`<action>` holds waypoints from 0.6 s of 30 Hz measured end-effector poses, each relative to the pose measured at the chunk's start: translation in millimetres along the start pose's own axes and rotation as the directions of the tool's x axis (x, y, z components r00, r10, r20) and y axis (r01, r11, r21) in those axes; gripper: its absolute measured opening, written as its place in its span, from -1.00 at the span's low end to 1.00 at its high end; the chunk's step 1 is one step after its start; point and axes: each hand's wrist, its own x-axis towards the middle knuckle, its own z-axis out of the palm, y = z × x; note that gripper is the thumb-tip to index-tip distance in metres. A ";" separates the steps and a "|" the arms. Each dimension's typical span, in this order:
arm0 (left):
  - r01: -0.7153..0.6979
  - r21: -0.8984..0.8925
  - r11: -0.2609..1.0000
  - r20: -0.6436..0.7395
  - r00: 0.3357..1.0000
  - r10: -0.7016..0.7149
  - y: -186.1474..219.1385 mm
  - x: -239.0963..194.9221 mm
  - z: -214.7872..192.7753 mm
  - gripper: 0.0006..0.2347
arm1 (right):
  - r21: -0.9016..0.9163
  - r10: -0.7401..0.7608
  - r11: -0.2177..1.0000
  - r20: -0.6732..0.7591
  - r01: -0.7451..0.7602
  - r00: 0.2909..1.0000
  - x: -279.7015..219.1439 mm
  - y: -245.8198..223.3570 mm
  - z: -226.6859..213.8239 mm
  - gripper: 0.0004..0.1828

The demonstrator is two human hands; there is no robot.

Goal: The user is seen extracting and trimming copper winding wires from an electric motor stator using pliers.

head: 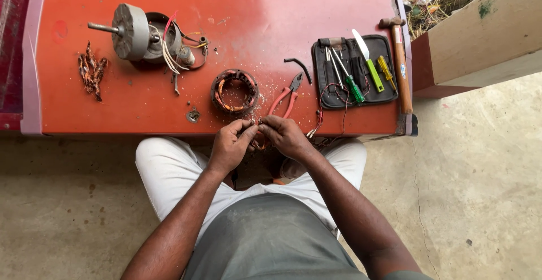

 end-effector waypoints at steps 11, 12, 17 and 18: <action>0.000 0.145 0.989 0.147 0.989 -0.021 43.8 0.3 -20.0 -0.71 | -0.202 -0.072 0.974 0.146 0.101 0.987 6.5 -10.4 -9.2 -0.70; 0.038 0.132 0.990 0.152 0.987 -0.058 43.9 0.6 -20.7 -0.75 | -0.227 -0.039 0.971 0.159 0.075 0.986 8.4 -5.0 -8.7 -0.69; 0.020 0.115 0.993 -0.016 1.000 -0.018 30.7 1.6 -22.6 -0.84 | 0.271 0.061 0.960 0.059 -0.075 0.996 -0.5 8.2 -11.1 -0.55; -0.017 0.124 0.992 -0.075 0.997 0.026 33.3 2.2 -22.3 -0.85 | 0.340 0.104 0.934 0.023 -0.106 0.994 -3.0 9.6 -14.5 -0.52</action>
